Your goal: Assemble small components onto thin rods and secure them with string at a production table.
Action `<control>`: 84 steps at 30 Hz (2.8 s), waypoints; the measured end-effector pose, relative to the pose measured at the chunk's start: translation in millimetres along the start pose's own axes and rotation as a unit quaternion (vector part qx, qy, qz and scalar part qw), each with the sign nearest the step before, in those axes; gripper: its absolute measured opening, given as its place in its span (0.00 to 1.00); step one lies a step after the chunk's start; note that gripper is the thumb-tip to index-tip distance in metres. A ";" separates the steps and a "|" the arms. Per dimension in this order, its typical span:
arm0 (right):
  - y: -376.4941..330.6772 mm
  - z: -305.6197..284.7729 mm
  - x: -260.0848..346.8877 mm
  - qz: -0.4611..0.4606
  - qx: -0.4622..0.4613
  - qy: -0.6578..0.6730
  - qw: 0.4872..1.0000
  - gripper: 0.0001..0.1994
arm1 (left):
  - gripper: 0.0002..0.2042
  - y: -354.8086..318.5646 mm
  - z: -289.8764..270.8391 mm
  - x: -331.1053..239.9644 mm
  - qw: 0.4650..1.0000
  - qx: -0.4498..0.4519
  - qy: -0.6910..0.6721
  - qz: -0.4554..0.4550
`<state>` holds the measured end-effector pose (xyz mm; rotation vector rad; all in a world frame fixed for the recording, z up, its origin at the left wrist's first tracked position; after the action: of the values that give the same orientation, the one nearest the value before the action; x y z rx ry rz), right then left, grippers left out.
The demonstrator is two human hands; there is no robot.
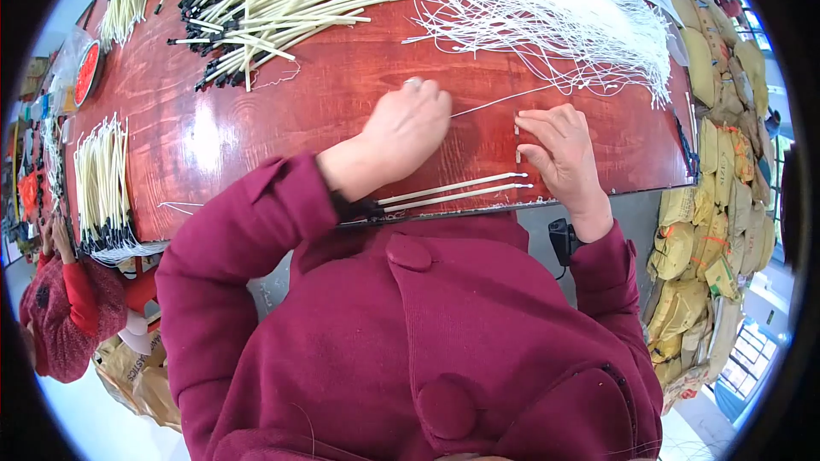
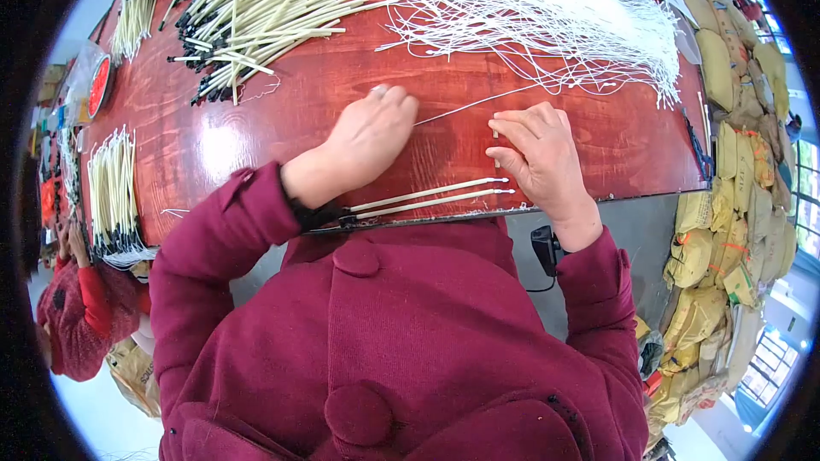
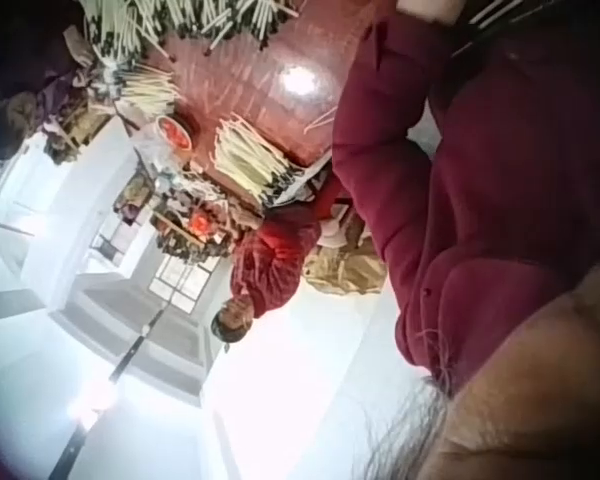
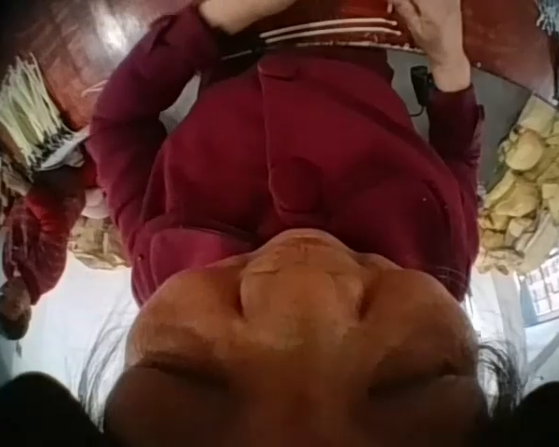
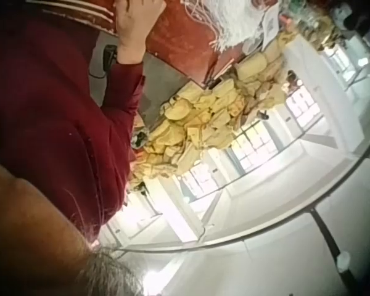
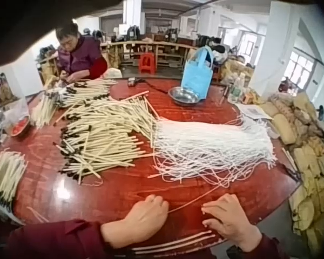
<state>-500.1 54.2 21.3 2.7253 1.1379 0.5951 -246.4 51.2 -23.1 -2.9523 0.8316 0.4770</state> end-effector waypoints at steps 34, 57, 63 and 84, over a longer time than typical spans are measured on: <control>7.0 46.0 -3.1 -0.037 0.103 -0.012 0.994 0.47 | 0.06 -97.8 -39.7 70.6 0.953 -0.034 -0.206 -0.218; 7.3 35.3 -6.9 -0.023 0.137 0.021 0.990 0.41 | 0.06 -77.6 -64.9 69.0 0.965 0.067 -0.044 -0.249; 7.5 32.7 -1.7 -0.023 0.119 0.030 0.992 0.42 | 0.05 -9.5 -81.5 120.2 0.991 -0.045 0.056 -0.117; 7.4 37.2 1.0 0.005 0.093 0.035 0.995 0.40 | 0.07 27.0 -69.7 161.5 0.984 -0.087 0.153 -0.026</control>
<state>-479.6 50.9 -10.5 2.8879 1.2559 0.6200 -109.9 -61.6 -4.3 -3.2529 0.7663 0.0964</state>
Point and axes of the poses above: each hand's wrist, its own y-axis towards the middle knuckle, its own z-axis out of the palm, x = y × z, the point moved 2 cm from there along y, towards the middle knuckle, and after that the axes turned 2 degrees about -z, right-handed, at the moved point
